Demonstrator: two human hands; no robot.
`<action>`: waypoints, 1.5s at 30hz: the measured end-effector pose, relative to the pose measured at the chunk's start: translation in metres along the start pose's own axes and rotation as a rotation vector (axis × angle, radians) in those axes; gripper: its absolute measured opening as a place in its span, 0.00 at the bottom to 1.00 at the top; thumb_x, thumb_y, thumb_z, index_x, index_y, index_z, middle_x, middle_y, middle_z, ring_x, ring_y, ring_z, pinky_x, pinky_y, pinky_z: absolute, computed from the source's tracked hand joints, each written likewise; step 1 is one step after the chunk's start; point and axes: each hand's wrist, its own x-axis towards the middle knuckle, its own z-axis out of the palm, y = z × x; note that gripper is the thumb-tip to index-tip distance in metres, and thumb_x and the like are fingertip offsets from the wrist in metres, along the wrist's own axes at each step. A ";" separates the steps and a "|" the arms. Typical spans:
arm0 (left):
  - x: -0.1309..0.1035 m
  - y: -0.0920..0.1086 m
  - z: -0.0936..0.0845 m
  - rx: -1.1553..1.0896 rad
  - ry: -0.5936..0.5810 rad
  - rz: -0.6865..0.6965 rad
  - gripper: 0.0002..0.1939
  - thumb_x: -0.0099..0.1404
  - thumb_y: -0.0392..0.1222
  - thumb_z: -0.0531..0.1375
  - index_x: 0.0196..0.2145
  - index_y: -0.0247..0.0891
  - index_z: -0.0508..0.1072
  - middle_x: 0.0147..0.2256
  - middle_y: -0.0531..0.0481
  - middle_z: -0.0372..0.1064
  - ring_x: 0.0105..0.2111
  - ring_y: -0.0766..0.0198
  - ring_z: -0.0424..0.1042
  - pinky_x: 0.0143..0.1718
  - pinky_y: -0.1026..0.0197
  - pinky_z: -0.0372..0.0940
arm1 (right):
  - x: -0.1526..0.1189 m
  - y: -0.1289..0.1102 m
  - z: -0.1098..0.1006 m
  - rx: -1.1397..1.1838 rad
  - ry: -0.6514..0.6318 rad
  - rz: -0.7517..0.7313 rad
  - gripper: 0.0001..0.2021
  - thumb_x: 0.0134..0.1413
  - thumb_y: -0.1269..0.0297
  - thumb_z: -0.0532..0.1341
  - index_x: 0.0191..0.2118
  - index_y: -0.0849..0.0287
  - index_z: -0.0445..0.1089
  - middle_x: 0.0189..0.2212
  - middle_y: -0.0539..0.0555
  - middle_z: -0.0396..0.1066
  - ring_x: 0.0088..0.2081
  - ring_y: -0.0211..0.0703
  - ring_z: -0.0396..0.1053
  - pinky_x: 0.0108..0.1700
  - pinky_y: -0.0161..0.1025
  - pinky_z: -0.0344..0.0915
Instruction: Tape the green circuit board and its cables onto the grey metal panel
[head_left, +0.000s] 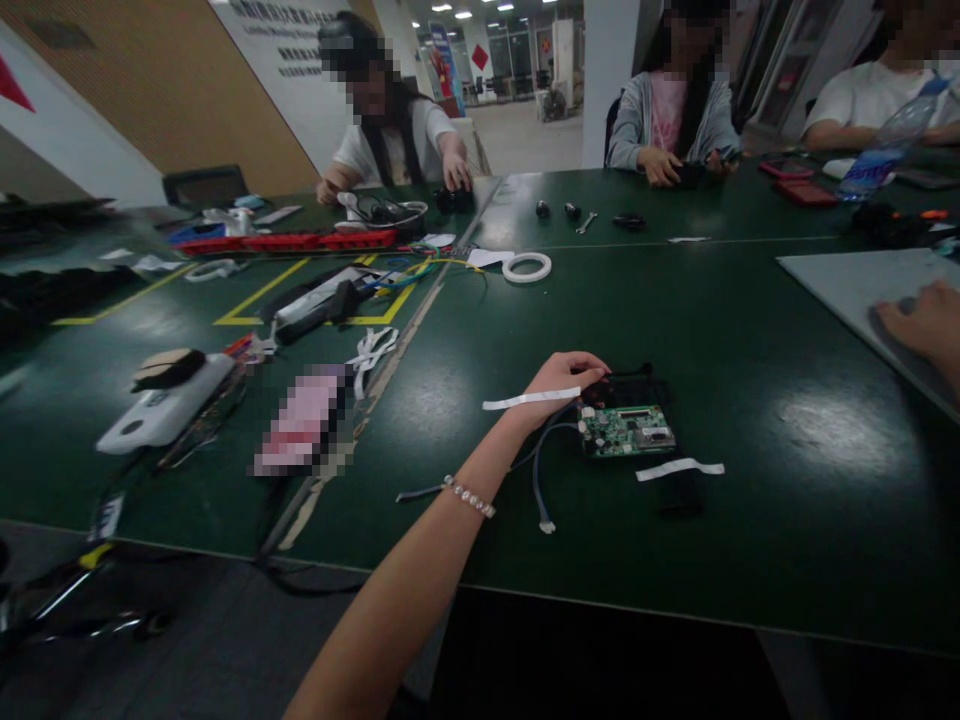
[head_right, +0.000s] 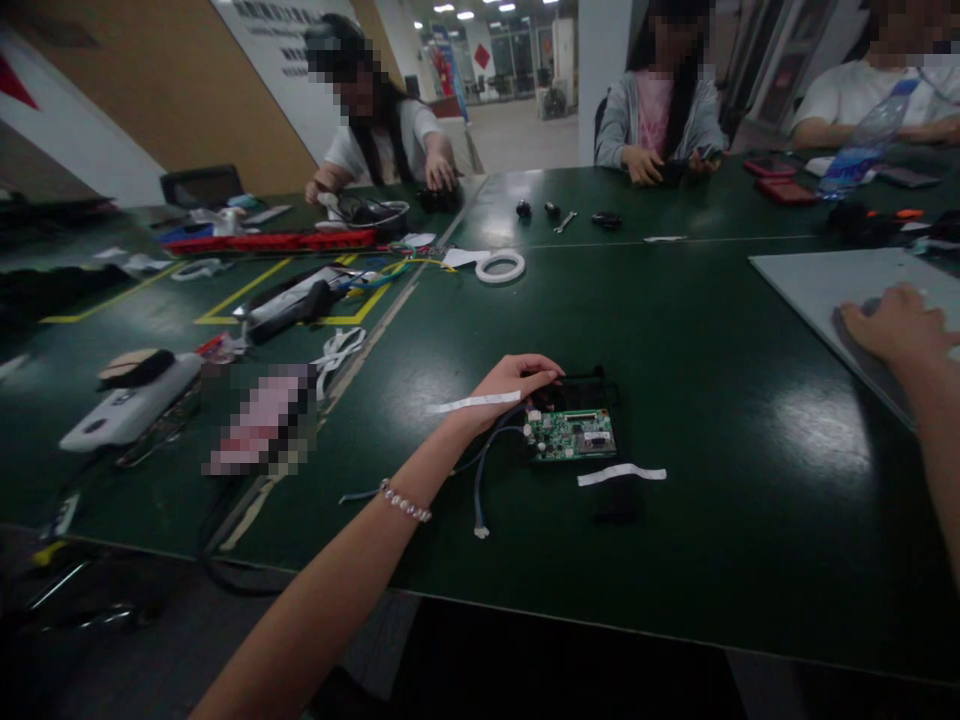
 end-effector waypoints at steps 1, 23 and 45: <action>0.000 0.000 0.000 0.001 0.001 -0.002 0.10 0.62 0.41 0.57 0.37 0.36 0.76 0.33 0.47 0.74 0.31 0.64 0.71 0.30 0.64 0.64 | 0.004 -0.002 0.001 0.034 -0.060 0.026 0.44 0.57 0.37 0.36 0.67 0.68 0.47 0.62 0.77 0.45 0.62 0.71 0.45 0.50 0.64 0.46; -0.004 0.023 0.004 -0.249 0.047 -0.001 0.08 0.59 0.39 0.61 0.37 0.35 0.76 0.33 0.46 0.73 0.28 0.67 0.70 0.31 0.62 0.65 | -0.090 -0.079 -0.030 -0.028 -0.178 -0.625 0.34 0.61 0.45 0.42 0.68 0.58 0.45 0.66 0.63 0.44 0.60 0.67 0.48 0.55 0.64 0.51; -0.010 0.039 -0.004 -0.276 0.124 0.044 0.10 0.58 0.41 0.63 0.37 0.34 0.77 0.35 0.46 0.74 0.31 0.66 0.71 0.31 0.63 0.66 | -0.211 -0.192 -0.082 0.601 -0.249 -1.097 0.29 0.64 0.50 0.44 0.68 0.49 0.44 0.67 0.47 0.44 0.67 0.45 0.43 0.67 0.50 0.43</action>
